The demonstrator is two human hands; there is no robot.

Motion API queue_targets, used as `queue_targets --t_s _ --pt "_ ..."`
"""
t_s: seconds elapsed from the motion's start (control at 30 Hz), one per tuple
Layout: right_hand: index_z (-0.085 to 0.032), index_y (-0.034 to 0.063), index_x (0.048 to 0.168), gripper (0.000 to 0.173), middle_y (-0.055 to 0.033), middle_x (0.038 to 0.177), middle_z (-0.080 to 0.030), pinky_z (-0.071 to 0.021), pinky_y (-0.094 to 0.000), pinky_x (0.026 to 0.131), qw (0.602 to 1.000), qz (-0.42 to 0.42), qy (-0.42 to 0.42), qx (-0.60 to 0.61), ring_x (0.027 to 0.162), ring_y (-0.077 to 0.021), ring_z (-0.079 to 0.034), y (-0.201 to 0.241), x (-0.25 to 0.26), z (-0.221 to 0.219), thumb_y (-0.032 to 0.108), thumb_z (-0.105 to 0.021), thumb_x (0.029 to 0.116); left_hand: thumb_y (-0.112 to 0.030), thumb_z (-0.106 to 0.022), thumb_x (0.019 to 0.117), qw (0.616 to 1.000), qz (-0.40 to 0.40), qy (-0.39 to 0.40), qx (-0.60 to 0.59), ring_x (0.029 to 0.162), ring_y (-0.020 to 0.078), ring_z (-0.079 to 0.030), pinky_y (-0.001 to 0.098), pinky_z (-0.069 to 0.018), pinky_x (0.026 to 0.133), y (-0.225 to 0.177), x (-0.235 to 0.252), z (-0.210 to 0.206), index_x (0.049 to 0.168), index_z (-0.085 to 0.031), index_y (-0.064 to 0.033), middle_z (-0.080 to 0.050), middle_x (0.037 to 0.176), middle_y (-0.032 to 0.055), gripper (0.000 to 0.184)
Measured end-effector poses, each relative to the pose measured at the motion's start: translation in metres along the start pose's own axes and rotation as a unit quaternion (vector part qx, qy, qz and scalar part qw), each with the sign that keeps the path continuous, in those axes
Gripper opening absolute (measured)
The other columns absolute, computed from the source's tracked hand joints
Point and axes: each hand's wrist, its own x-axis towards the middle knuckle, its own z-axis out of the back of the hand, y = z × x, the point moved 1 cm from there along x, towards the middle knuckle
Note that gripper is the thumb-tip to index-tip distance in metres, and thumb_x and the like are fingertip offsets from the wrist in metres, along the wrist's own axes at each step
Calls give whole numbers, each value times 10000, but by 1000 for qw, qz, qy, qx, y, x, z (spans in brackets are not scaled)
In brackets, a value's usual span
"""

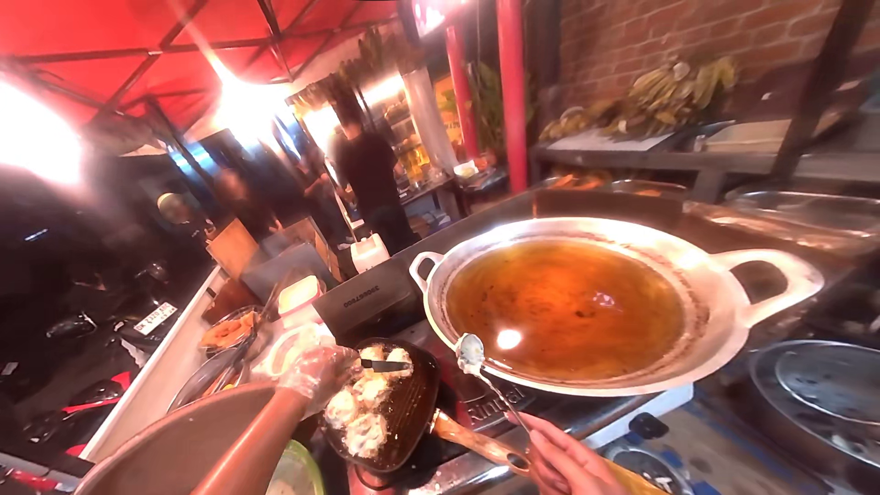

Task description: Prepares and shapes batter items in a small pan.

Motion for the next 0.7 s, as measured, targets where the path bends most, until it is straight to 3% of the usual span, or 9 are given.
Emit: queue_targets --t_s 0.13,0.23,0.43,0.7 --pt "-572 79 1407 373 65 627 -366 -297 -219 392 1000 -3 1 -3 442 -52 -321 1 0 -2 180 -388 1099 -488 -517 1018 998 -52 -6 22 1216 236 -634 541 -481 1052 9 9 -24 1314 -666 -326 -689 1288 -4 369" --pt "-567 72 1412 377 62 632 -369 -298 -223 399 1000 -2 8 -5 445 -54 -318 -1 0 -5 179 -385 1099 -445 -503 1031 995 -79 -26 59 1124 294 -669 569 -518 963 4 9 -30 1304 -665 -288 -701 1239 44 355" --pt "-563 64 1412 381 63 625 -376 -300 -228 398 1000 4 9 -12 445 -58 -327 -4 -1 -9 173 -381 1096 -408 -487 1046 992 -56 -62 95 1055 340 -691 583 -541 889 -8 14 -35 1252 -681 -239 -718 1169 90 330" --pt "-549 58 1419 383 68 627 -369 -303 -222 401 1000 4 6 -8 446 -52 -324 -7 -4 -12 165 -369 1099 -513 -507 1018 998 26 -58 -9 1165 266 -668 570 -510 1008 7 11 -26 1317 -672 -311 -712 1245 24 397"
